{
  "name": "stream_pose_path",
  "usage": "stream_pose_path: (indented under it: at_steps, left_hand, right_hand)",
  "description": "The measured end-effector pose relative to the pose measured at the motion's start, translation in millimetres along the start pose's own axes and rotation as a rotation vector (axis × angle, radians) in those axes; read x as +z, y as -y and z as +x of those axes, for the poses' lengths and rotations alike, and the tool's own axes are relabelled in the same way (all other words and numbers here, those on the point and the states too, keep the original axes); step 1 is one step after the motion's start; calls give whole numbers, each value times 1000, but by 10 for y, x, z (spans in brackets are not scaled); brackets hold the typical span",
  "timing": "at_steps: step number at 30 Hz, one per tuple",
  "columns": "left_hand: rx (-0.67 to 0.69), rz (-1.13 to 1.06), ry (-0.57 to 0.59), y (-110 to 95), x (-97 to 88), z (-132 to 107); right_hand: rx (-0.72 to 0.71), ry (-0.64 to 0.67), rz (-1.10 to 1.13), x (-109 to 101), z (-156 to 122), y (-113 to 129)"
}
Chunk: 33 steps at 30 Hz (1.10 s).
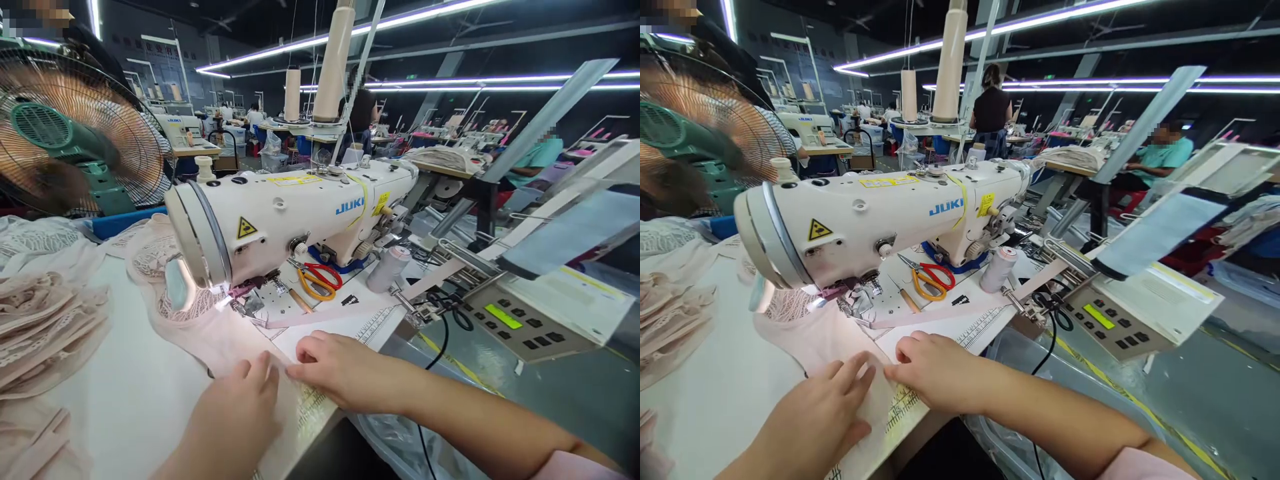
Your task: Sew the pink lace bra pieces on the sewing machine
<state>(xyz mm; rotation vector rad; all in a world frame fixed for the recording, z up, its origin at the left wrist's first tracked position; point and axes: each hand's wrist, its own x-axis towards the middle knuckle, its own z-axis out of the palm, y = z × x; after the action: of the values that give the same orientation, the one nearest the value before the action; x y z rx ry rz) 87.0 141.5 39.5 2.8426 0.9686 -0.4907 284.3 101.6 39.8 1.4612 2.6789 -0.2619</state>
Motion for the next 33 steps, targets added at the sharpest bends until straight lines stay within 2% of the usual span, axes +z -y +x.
stream_pose_path:
  at_steps: [2,7,17,24,30,33]
  left_hand:
    - [-6,17,49,29,-28,-2]
    - [0,54,58,211,-60,-21]
    - [-9,83,-51,468,-72,-10]
    - [-52,143,-51,602,-38,32]
    - [-62,222,-271,746,129,52]
    - [-48,282,-317,811,171,55]
  right_hand:
    - [6,-12,-12,8,13,18]
    - [1,-37,-32,6,99,52]
    - [-35,-75,-22,45,326,-16]
    - [-24,-74,-48,20,459,-35]
    - [11,-19,-129,-60,590,7]
    - [12,24,-152,-103,662,29]
